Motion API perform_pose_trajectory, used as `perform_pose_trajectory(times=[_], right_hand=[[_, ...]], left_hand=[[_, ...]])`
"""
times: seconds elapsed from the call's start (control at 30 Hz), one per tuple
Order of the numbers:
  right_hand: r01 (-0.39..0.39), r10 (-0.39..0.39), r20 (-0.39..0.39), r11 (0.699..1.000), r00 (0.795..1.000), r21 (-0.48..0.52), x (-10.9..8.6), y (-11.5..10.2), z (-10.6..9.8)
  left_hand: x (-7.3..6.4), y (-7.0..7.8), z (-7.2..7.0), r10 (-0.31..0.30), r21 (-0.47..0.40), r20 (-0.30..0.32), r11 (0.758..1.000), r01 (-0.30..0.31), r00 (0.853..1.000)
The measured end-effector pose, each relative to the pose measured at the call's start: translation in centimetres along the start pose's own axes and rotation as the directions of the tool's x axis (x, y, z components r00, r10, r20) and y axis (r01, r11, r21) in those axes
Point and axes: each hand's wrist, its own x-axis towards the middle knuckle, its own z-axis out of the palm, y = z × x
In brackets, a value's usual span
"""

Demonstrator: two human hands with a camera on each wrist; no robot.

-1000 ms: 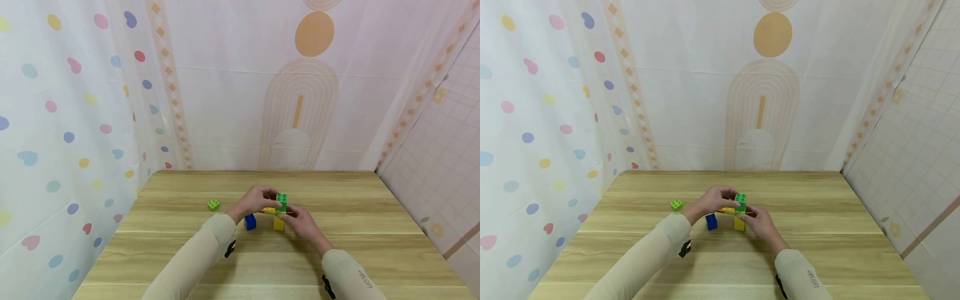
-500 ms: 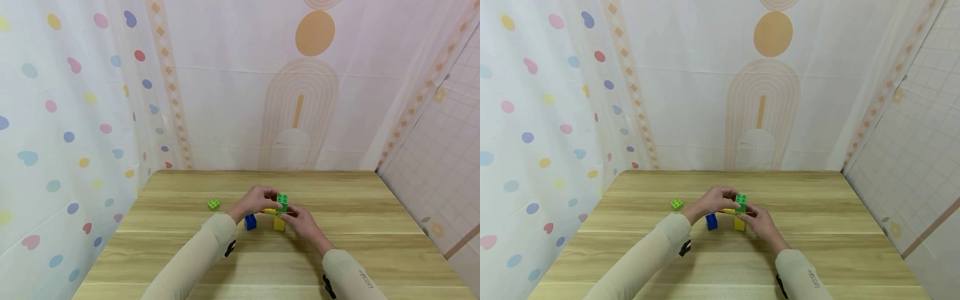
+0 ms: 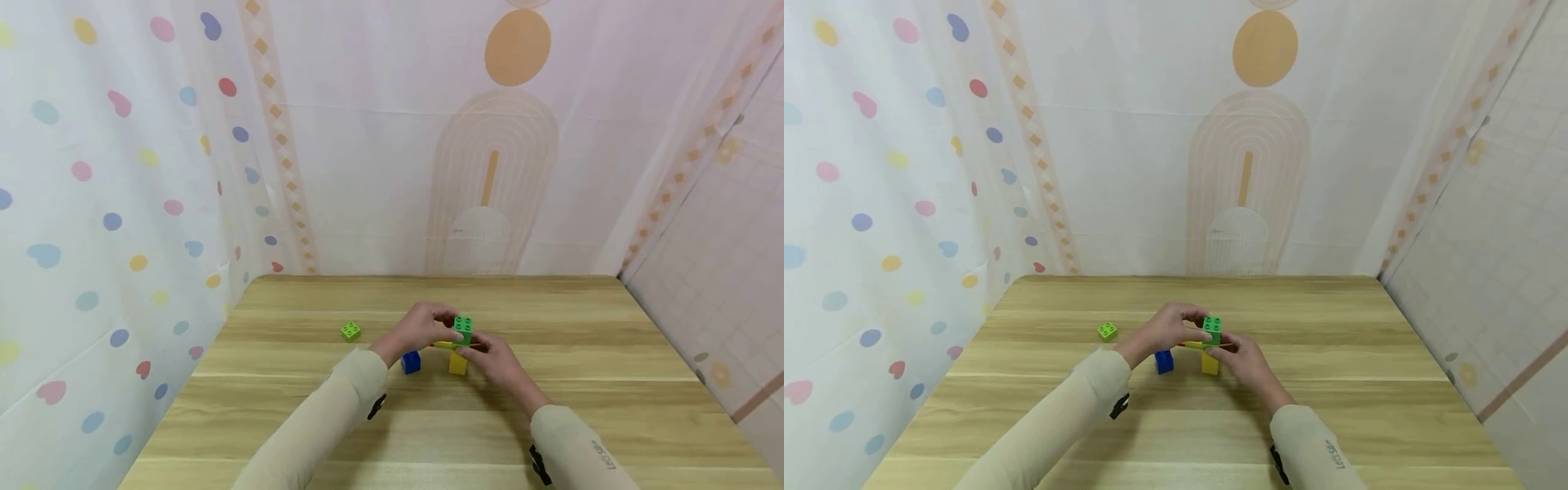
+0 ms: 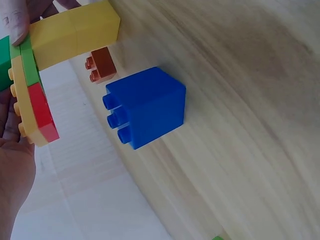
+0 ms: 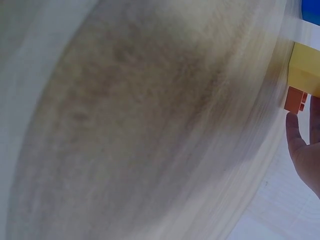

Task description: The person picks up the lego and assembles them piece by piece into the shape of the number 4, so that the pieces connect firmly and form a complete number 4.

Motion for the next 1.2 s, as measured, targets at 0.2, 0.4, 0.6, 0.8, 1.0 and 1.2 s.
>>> perform_pose_trajectory(times=[0.2, 0.4, 0.6, 0.8, 1.0, 1.2], right_hand=[[0.002, -0.002, 0.006, 1.000, 1.000, 0.005, 0.04, -0.29, -0.13], [0.007, -0.007, 0.009, 1.000, 1.000, 0.009, 0.11, -0.14, -0.25], [0.003, -0.003, 0.005, 1.000, 1.000, 0.009, 0.12, 0.22, -0.15], [0.017, -0.017, 0.006, 1.000, 1.000, 0.014, 0.09, 0.32, 0.07], [-0.021, 0.021, 0.015, 1.000, 1.000, -0.005, 0.17, 0.02, -0.16], [-0.025, 0.024, 0.032, 0.999, 0.999, 0.020, 0.45, -0.40, -0.68]], left_hand=[[-0.14, -0.10, 0.12, -0.009, -0.006, -0.029, 1.000, 0.009, 1.000], [0.05, 0.04, 0.12, 0.019, 0.017, -0.023, 1.000, -0.018, 1.000], [0.21, 0.03, 0.16, 0.021, 0.045, -0.006, 0.999, -0.021, 1.000], [0.12, 0.12, -0.05, 0.014, 0.064, 0.000, 0.998, -0.014, 1.000], [0.15, 0.23, -0.11, -0.004, 0.066, 0.013, 0.998, 0.003, 1.000], [0.06, 0.36, -0.18, -0.003, 0.067, 0.022, 0.998, 0.001, 1.000]])
